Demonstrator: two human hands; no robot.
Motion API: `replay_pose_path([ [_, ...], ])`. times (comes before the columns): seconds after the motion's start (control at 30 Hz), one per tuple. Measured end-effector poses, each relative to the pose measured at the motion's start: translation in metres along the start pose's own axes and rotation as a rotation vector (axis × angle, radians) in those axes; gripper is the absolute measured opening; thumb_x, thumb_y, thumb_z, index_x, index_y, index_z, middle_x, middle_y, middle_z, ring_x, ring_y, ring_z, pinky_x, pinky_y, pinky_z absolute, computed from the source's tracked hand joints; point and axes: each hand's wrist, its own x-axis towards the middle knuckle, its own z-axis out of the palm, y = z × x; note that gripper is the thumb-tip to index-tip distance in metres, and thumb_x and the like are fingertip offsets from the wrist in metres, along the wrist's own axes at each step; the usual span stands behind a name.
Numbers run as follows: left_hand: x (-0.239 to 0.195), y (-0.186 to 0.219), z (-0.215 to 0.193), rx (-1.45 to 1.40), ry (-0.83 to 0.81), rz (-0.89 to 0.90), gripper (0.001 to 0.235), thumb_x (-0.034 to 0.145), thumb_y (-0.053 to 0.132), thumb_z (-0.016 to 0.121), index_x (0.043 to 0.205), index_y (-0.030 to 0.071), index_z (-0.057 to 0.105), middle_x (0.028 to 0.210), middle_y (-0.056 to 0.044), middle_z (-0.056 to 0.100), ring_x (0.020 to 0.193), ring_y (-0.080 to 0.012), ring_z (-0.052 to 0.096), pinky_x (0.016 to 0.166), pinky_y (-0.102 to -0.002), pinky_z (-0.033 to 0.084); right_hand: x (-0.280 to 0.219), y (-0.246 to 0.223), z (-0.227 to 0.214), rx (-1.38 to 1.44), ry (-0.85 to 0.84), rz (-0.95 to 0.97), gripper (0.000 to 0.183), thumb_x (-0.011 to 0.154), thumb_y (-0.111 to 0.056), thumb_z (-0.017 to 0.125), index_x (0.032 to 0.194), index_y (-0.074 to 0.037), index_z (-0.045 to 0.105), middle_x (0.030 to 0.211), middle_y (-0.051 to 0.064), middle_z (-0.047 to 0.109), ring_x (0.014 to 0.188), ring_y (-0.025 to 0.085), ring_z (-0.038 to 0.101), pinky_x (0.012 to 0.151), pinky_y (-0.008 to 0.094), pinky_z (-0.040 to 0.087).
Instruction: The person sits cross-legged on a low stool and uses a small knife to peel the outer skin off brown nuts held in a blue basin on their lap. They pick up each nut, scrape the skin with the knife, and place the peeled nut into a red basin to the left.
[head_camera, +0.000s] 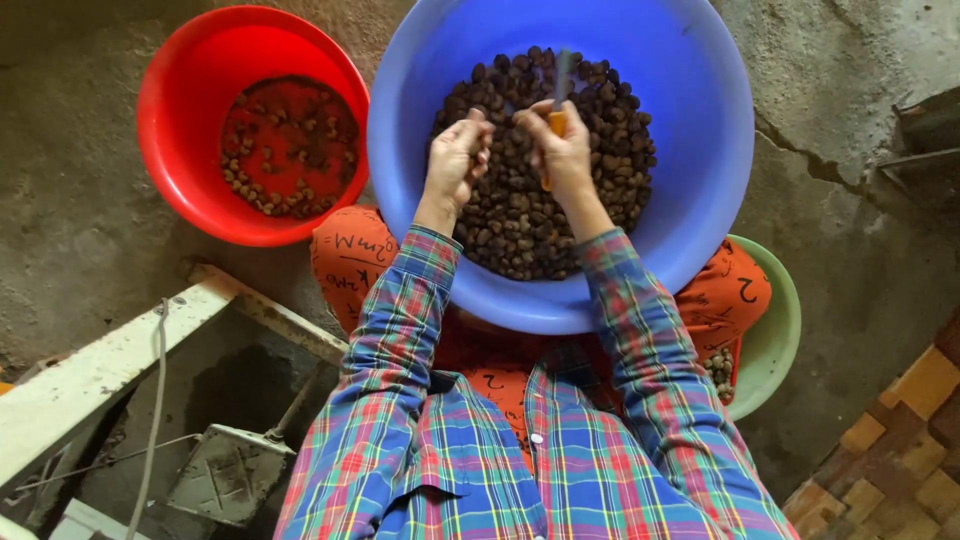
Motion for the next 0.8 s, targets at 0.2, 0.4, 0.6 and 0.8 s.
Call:
replay_pose_path([
  [0.2, -0.004, -0.027, 0.01, 0.104, -0.312, 0.162, 0.016, 0.098, 0.015, 0.074, 0.111, 0.009, 0.069, 0.093, -0.009, 0.072, 0.043, -0.0124, 0.057, 0.028, -0.018, 0.036, -0.023, -0.029, 0.0, 0.057, -0.022, -0.111, 0.014, 0.097, -0.015, 0.072, 0.101, -0.008, 0.061, 0.09, 0.015, 0.077, 0.035, 0.008, 0.05, 0.028, 0.02, 0.033],
  [0.4, -0.018, -0.014, 0.011, 0.093, -0.237, 0.185, 0.019, 0.098, 0.012, 0.073, 0.114, 0.008, 0.063, 0.097, -0.009, 0.074, 0.044, -0.0104, 0.058, 0.029, -0.017, 0.034, -0.004, 0.013, 0.008, 0.038, -0.051, -0.126, 0.012, 0.094, -0.011, 0.077, 0.102, -0.005, 0.069, 0.067, 0.008, 0.067, 0.039, 0.007, 0.051, 0.032, 0.019, 0.033],
  [0.6, -0.015, -0.005, 0.008, 0.083, -0.134, 0.264, 0.014, 0.1, 0.015, 0.069, 0.112, 0.007, 0.071, 0.093, -0.012, 0.076, 0.045, -0.0075, 0.056, 0.03, -0.017, 0.033, -0.026, -0.043, -0.002, -0.11, -0.242, -0.075, 0.051, 0.11, -0.051, 0.046, 0.114, -0.006, 0.069, 0.058, 0.005, 0.055, 0.034, 0.009, 0.042, 0.032, 0.021, 0.029],
  [0.8, -0.002, -0.023, 0.001, 0.126, -0.139, 0.32, 0.023, 0.098, 0.005, 0.068, 0.121, 0.001, 0.069, 0.089, -0.014, 0.073, 0.044, -0.0122, 0.058, 0.029, -0.019, 0.035, -0.027, -0.028, -0.006, -0.029, -0.422, -0.01, 0.045, 0.111, -0.026, 0.053, 0.147, -0.001, 0.046, 0.081, 0.017, 0.064, 0.036, 0.013, 0.049, 0.03, 0.022, 0.033],
])
